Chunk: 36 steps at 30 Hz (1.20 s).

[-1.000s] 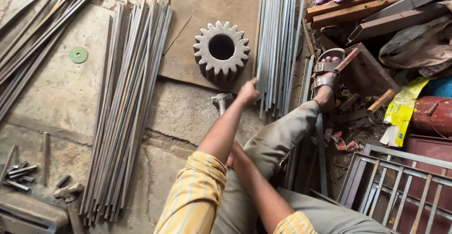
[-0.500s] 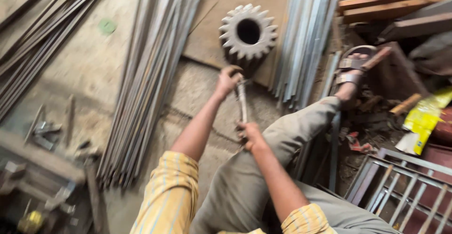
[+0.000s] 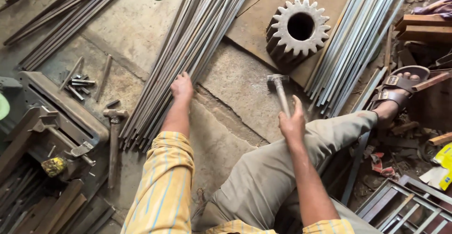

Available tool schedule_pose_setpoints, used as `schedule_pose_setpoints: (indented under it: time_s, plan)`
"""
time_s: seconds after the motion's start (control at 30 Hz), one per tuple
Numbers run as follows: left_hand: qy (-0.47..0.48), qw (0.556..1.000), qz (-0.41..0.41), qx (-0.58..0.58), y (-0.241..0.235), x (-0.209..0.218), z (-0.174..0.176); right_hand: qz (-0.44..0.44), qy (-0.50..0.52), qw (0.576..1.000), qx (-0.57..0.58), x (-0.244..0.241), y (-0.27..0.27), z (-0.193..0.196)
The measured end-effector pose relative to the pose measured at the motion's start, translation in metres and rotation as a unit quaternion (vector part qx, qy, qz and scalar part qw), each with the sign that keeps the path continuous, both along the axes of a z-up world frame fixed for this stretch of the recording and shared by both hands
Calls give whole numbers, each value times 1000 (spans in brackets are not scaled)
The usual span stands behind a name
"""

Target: The person strikes a long metal rod with a hammer against a large metal gear on the floor, turning and moving the rod between strikes to straighten it.

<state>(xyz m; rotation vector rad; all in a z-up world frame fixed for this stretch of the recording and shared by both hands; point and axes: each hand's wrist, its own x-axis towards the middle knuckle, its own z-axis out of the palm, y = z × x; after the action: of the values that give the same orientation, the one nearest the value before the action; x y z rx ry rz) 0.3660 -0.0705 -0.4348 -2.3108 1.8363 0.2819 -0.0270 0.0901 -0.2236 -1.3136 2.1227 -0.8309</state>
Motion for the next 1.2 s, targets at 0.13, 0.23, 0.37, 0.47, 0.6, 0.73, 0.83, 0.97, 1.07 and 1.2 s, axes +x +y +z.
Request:
schedule_pose_setpoints:
  time_s: [0.13, 0.23, 0.37, 0.47, 0.6, 0.73, 0.83, 0.97, 1.07, 1.2]
  plan:
    - [-16, 999, -20, -38, 8, 9, -6, 11, 22, 999, 48, 5, -19, 18]
    - [3, 996, -51, -79, 12, 9, -2, 5, 23, 997, 67, 13, -29, 31]
    - [114, 975, -91, -166, 30, 11, 12, 7, 27, 994, 105, 18, -35, 42]
    - [263, 960, 46, -80, 39, -6, 41, 5, 25, 991, 128, 18, -36, 45]
    - [380, 916, 84, -95, 56, -54, 86, -3, 16, 987, 161, 17, -37, 50]
    - [546, 826, 86, -109, 47, -123, 128, -14, 5, 983, 182, 17, -38, 46]
    - [740, 662, 112, 39, 16, -181, 168, 4, 30, 992, 125, 11, -30, 37]
    - [789, 576, 82, 198, -22, -245, 198, 3, 20, 993, 116, 7, -26, 27]
    - [814, 511, 119, 248, -29, -281, 208, 8, 15, 995, 102, 3, -22, 21]
    - [840, 476, 65, 252, -37, -301, 263, -11, 8, 989, 150, -2, -11, 16]
